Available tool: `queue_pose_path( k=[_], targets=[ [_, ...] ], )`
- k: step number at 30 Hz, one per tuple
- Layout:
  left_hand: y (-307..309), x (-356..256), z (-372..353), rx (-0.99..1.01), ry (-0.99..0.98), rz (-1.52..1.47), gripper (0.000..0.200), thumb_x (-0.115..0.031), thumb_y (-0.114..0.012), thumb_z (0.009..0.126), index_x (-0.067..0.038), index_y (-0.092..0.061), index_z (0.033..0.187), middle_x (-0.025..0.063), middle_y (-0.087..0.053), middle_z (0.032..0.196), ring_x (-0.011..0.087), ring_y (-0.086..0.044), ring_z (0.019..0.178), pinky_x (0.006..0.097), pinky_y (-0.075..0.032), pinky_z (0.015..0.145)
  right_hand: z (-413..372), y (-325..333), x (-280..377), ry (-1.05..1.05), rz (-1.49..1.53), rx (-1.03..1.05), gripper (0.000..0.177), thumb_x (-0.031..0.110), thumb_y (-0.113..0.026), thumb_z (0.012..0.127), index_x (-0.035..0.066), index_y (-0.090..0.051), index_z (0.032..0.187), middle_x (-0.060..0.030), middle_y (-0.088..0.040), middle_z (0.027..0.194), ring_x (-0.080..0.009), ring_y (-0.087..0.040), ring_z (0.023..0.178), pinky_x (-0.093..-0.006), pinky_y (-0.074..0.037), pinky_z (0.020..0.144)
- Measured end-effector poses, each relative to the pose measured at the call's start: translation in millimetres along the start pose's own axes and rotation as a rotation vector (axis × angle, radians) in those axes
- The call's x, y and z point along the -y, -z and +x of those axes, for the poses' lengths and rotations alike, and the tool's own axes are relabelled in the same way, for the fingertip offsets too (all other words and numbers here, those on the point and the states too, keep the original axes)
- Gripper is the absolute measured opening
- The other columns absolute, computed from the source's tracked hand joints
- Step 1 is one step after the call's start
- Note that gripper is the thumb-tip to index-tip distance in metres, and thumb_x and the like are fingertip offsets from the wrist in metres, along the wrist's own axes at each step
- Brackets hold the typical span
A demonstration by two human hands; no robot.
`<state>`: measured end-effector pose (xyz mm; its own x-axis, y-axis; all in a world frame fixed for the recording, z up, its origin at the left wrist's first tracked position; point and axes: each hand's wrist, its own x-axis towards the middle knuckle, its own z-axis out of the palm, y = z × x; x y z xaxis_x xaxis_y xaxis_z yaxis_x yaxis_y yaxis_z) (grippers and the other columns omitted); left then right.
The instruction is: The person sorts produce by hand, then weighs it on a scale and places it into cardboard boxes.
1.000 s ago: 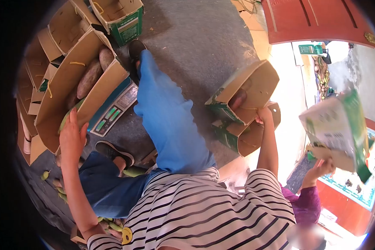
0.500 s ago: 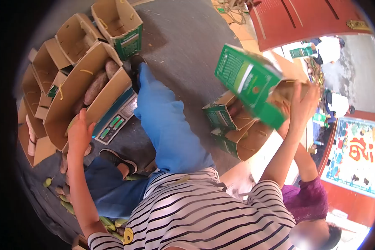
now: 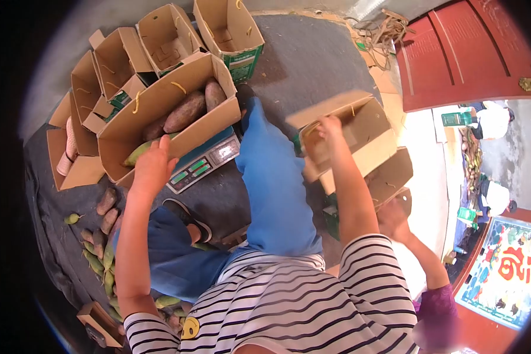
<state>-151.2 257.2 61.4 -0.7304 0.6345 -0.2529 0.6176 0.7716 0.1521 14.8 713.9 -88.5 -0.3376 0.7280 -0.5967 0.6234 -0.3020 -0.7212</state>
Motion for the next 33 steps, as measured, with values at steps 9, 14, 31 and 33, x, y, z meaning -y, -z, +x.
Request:
queue_pose_path(
  k=[9, 14, 31, 33],
  targets=[
    [5, -2, 5, 0.049, 0.032, 0.010, 0.055, -0.022, -0.069, 0.079, -0.002, -0.044, 0.124, 0.0175, -0.058, 0.102, 0.0346, -0.061, 0.090, 0.0418, -0.050, 0.075, 21, -89, -55, 0.288, 0.040, -0.504, 0.032, 0.004, -0.058, 0.074, 0.000, -0.058, 0.106, -0.0132, -0.066, 0.089, -0.0347, -0.062, 0.095, -0.0412, -0.049, 0.083],
    [1, -2, 5, 0.037, 0.042, 0.016, 0.053, -0.022, -0.070, 0.079, -0.003, -0.045, 0.122, 0.0161, -0.058, 0.100, 0.0332, -0.060, 0.092, 0.0418, -0.049, 0.077, 4, -59, -21, 0.572, -0.398, -0.305, 0.035, 0.006, -0.054, 0.076, 0.003, -0.056, 0.110, -0.0218, -0.065, 0.100, -0.0352, -0.062, 0.098, -0.0407, -0.048, 0.086],
    [-3, 2, 6, -0.045, 0.005, 0.059, 0.032, -0.006, -0.057, 0.078, -0.004, -0.050, 0.110, 0.0099, -0.059, 0.085, 0.0255, -0.063, 0.081, 0.0362, -0.048, 0.069, 133, -232, 209, 1.017, -0.896, -0.030, 0.043, 0.011, -0.051, 0.081, 0.014, -0.058, 0.122, -0.0148, -0.063, 0.114, -0.0319, -0.060, 0.106, -0.0393, -0.046, 0.090],
    [-2, 3, 6, -0.047, 0.005, 0.049, 0.030, -0.005, -0.058, 0.076, -0.004, -0.050, 0.106, 0.0099, -0.059, 0.082, 0.0251, -0.063, 0.079, 0.0362, -0.048, 0.068, 115, -235, 214, 1.035, -0.878, 0.022, 0.041, 0.009, -0.049, 0.081, 0.012, -0.059, 0.120, -0.0149, -0.063, 0.114, -0.0313, -0.060, 0.106, -0.0385, -0.046, 0.090]
  ],
)
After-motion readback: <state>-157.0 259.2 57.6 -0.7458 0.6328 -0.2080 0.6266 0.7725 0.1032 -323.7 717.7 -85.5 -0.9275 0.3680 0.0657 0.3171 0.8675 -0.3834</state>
